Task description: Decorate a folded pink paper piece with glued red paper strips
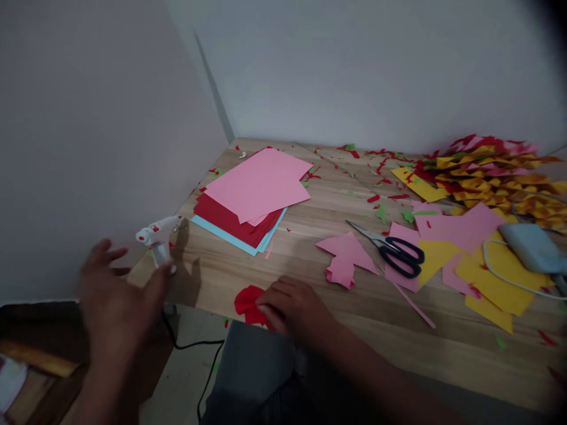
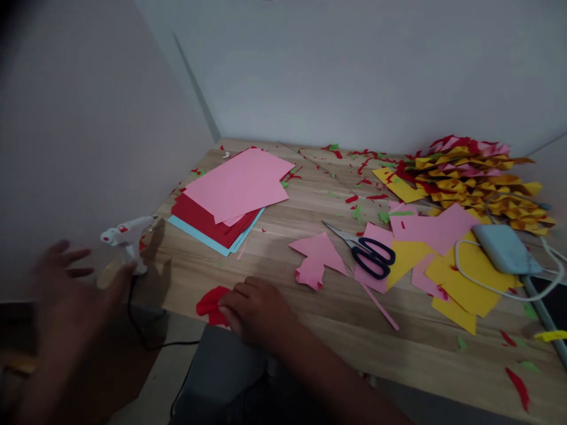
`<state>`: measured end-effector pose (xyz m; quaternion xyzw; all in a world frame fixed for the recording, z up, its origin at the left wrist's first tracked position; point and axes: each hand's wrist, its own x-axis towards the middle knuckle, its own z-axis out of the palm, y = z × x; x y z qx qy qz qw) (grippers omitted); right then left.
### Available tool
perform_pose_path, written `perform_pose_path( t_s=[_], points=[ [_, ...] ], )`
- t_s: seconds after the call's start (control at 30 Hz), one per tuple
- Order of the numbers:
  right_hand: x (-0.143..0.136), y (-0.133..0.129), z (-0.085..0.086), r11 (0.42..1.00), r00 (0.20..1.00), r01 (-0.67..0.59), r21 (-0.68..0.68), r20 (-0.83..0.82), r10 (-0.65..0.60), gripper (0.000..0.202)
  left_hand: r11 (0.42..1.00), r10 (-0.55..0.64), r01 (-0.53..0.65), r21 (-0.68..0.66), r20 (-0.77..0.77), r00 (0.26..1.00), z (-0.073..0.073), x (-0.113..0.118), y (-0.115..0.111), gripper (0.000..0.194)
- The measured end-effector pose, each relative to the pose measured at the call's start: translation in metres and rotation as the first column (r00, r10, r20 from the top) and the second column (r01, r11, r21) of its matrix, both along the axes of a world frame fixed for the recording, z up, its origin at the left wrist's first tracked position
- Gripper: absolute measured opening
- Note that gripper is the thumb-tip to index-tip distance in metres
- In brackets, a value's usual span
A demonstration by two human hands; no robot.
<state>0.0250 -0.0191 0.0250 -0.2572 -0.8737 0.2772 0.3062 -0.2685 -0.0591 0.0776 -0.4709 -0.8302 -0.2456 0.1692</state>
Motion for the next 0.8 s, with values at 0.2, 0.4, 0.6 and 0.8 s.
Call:
perform_pose_path(
  t_s=[0.2, 0.4, 0.6, 0.8],
  points=[
    [0.017, 0.002, 0.032, 0.879, 0.939, -0.107, -0.464, -0.337, -0.064, 0.012, 0.386, -0.741, 0.903, -0.186, 0.521, 0.424, 0.039, 0.074, -0.010, 0.050],
    [0.093, 0.030, 0.056, 0.892, 0.914, 0.393, -0.222, -0.012, -0.406, 0.020, 0.460, -0.551, 0.870, 0.175, 0.825, 0.126, 0.012, 0.147, 0.071, 0.009],
    [0.206, 0.068, 0.028, 0.652, 0.422, 0.708, 0.271, 0.578, -0.698, 0.043, 0.567, -0.289, 0.720, 0.402, 0.915, -0.283, -0.018, 0.208, 0.162, 0.007],
    [0.219, 0.081, 0.026, 0.725, 0.419, 0.632, 0.275, 0.665, -0.617, 0.046, 0.675, -0.154, 0.540, 0.504, 0.811, -0.565, -0.038, 0.220, 0.190, 0.024]
  ],
)
